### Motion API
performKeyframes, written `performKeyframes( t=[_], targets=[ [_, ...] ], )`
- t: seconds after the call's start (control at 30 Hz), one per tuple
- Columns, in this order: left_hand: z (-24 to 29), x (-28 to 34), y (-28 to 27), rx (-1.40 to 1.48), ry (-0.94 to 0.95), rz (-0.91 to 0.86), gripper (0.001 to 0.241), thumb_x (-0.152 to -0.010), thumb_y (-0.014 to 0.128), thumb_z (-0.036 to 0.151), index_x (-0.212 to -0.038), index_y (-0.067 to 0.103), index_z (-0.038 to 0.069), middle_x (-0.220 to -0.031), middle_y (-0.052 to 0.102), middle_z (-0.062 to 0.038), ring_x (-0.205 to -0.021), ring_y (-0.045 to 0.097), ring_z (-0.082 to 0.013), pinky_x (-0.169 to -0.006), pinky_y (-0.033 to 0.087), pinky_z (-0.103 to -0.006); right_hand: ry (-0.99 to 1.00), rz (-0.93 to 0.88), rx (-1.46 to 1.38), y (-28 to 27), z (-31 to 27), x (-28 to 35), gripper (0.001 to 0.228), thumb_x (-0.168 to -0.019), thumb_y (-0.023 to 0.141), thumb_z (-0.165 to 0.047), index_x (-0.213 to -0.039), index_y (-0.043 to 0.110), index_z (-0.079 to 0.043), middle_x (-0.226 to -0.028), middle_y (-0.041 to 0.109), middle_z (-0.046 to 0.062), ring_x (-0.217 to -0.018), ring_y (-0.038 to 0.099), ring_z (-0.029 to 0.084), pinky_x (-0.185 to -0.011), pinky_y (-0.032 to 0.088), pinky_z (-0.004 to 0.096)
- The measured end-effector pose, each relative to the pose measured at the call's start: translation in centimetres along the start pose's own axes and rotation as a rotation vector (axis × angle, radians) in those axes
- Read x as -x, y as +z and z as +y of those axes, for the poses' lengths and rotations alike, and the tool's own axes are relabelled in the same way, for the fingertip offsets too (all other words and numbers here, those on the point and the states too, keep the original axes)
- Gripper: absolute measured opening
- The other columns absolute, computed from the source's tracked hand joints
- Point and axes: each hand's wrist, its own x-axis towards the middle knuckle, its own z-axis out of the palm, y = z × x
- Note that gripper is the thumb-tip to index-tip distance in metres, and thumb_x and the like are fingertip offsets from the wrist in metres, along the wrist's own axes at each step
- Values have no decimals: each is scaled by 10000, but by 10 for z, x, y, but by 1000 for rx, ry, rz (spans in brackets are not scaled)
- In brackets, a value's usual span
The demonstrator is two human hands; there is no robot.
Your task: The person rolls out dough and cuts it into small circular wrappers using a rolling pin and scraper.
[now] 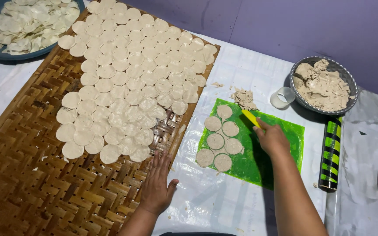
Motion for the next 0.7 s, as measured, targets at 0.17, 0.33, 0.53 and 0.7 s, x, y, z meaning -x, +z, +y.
performKeyframes(
  t=[0.17, 0.33, 0.53, 0.7],
  targets=[
    [1, 0, -1, -6, -4, -4, 804, -1031, 290, 623, -1583, 293, 38, -1683, 263, -177, -1583, 127, -393, -1258, 132, -503, -25, 63, 306, 9, -30, 16, 437, -913, 672, -532, -1336, 680, -421, -1166, 641, 132, -1088, 643, 329, -870, 515, 494],
    [0, 0, -1, -46, -55, -50, 819, -1005, 282, 631, -1598, 274, 67, -1692, 236, -161, -1574, 99, -379, -1241, 124, -499, -151, 122, 467, 17, -52, 16, 388, -902, 683, -512, -1271, 721, -397, -1122, 652, 85, -1049, 655, 295, -862, 507, 483],
    [1, 1, -2, -7, -45, -3, 801, -1025, 278, 625, -1604, 272, 72, -1691, 247, -152, -1588, 92, -372, -1258, 143, -514, -204, 154, 417, 20, -55, 5, 376, -898, 696, -498, -1254, 736, -384, -1072, 650, 88, -1015, 662, 292, -845, 506, 485],
    [-5, 0, -7, 319, -119, 90, 717, -1069, 286, 565, -1575, 325, 58, -1660, 336, -218, -1584, 224, -378, -1252, 228, -482, -309, 224, 142, 6, -72, 18, 418, -904, 714, -459, -1311, 720, -364, -961, 635, 102, -955, 658, 300, -811, 517, 460]
  ],
)
